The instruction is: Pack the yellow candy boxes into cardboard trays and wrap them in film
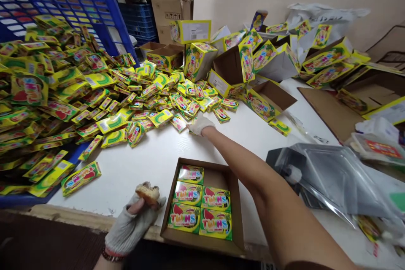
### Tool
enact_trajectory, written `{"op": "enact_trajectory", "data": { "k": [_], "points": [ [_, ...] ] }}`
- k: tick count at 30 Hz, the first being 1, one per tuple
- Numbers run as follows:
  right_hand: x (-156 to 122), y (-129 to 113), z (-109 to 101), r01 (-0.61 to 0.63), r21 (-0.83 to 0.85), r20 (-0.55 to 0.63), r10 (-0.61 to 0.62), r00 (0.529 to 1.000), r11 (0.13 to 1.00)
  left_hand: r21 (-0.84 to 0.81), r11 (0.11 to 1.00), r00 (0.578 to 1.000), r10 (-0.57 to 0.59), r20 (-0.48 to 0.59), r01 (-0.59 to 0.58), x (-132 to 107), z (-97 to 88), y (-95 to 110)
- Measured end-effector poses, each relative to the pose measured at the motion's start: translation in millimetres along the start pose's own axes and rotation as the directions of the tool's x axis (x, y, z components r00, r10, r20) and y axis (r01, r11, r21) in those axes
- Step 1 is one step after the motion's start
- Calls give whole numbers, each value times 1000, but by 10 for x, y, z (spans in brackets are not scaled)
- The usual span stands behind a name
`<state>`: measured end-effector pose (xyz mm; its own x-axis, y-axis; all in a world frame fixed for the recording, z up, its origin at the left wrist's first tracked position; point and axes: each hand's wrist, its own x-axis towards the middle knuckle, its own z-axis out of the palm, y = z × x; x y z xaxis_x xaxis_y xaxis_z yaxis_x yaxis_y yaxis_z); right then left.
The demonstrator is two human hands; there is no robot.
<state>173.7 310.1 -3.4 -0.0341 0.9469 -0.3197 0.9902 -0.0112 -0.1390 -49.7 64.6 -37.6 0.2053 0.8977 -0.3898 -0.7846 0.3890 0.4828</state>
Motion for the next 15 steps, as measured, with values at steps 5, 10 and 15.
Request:
{"op": "enact_trajectory", "data": {
  "k": [5, 10, 15],
  "points": [
    [-252, 88, -220, -26, 63, 12, 25, 1000, 998, -27, 999, 997, -45, -63, 43, -2, -43, -3],
    [-1316, 405, -529, 407, 53, -83, -402, 912, 912, -9, 999, 998, -48, -29, 48, 2, -9, 7],
    [-2145, 523, -94, 494, -315, 24, -514, 858, 810, 11, 998, 998, -56, -4, 56, 7, 48, 24]
  ]
}}
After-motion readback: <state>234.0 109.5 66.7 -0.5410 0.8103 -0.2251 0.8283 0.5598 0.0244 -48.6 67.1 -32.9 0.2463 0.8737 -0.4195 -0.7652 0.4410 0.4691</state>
